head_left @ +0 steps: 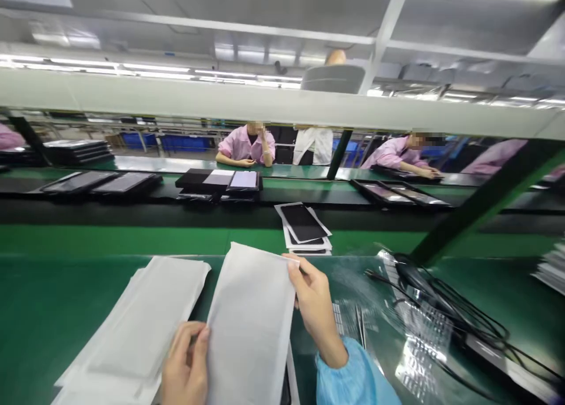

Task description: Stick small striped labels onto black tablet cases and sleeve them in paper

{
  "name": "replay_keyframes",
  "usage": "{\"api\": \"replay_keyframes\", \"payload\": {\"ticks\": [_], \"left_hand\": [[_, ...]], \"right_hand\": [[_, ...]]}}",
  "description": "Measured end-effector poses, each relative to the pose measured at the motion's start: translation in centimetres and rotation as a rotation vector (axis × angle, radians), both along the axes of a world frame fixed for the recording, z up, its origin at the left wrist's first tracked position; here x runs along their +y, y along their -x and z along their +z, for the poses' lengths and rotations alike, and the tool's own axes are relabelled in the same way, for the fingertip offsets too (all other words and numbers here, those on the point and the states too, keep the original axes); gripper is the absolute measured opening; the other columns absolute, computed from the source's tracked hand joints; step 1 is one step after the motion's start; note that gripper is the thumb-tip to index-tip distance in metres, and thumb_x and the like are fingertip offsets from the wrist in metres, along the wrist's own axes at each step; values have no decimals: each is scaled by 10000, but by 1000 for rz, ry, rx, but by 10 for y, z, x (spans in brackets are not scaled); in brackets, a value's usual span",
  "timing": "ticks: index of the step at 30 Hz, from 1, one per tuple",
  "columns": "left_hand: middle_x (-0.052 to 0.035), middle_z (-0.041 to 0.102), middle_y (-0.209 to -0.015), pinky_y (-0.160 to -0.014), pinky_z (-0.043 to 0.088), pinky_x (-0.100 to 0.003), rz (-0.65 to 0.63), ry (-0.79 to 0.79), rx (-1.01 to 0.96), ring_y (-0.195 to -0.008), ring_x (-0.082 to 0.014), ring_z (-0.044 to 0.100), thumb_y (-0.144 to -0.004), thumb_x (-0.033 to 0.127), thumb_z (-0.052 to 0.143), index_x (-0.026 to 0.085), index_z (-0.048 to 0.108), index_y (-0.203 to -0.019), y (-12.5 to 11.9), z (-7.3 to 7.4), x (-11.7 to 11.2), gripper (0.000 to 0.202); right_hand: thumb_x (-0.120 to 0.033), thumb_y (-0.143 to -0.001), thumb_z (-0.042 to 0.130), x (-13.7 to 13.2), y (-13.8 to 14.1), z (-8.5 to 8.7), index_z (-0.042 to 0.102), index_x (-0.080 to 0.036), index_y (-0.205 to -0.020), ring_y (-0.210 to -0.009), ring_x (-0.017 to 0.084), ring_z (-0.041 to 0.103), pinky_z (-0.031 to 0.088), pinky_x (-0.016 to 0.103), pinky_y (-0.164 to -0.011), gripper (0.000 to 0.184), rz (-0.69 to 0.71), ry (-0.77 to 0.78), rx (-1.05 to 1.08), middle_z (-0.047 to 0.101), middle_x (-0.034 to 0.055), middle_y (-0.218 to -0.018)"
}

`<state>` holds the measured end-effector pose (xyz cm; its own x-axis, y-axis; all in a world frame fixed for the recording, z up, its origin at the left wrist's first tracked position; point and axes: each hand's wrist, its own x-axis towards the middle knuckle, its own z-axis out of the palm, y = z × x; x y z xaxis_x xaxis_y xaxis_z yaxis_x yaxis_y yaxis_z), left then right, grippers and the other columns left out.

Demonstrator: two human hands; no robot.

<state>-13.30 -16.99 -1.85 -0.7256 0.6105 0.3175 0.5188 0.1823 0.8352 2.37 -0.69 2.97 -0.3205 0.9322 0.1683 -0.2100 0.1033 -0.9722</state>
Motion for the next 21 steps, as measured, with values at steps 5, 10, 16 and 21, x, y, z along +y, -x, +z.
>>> {"api": "replay_keyframes", "payload": {"ticks": [5, 10, 16, 21], "left_hand": [[-33, 648, -946, -658, 486, -293, -250, -46, -888, -841, -225, 615, -792, 507, 609, 236, 548, -1035, -36, -5, 14, 370], [-97, 619, -1143, -868, 512, -454, -652, -242, -1461, -1000, -266, 621, -847, 293, 596, 220, 423, -1223, -62, 3, 26, 420], [-100, 622, -1111, -911, 512, -437, -737, -199, -1382, -991, -250, 625, -820, 202, 648, 167, 502, -1184, -64, 7, 36, 393], [-64, 659, -944, -724, 544, -307, -650, -127, -1241, -716, -143, 619, -794, 323, 689, 148, 582, -1041, -54, 8, 20, 322]], "right_hand": [[-354, -893, 539, 17, -3, 28, 733, -158, -881, -889, 220, 631, 494, 343, -785, 276, -385, -398, -146, 695, 93, -939], [-270, -901, 555, 27, 7, 89, 733, -168, -891, -809, 151, 611, 476, 261, -668, 206, -291, -749, -139, 668, 54, -886], [-236, -899, 580, 19, 12, 151, 725, -180, -891, -691, 107, 581, 441, 230, -575, 155, -171, -998, -174, 652, 4, -819], [-267, -924, 538, 30, -10, 183, 707, -188, -922, -817, 193, 625, 474, 331, -697, 187, -458, -1111, -156, 679, 22, -880]]}}
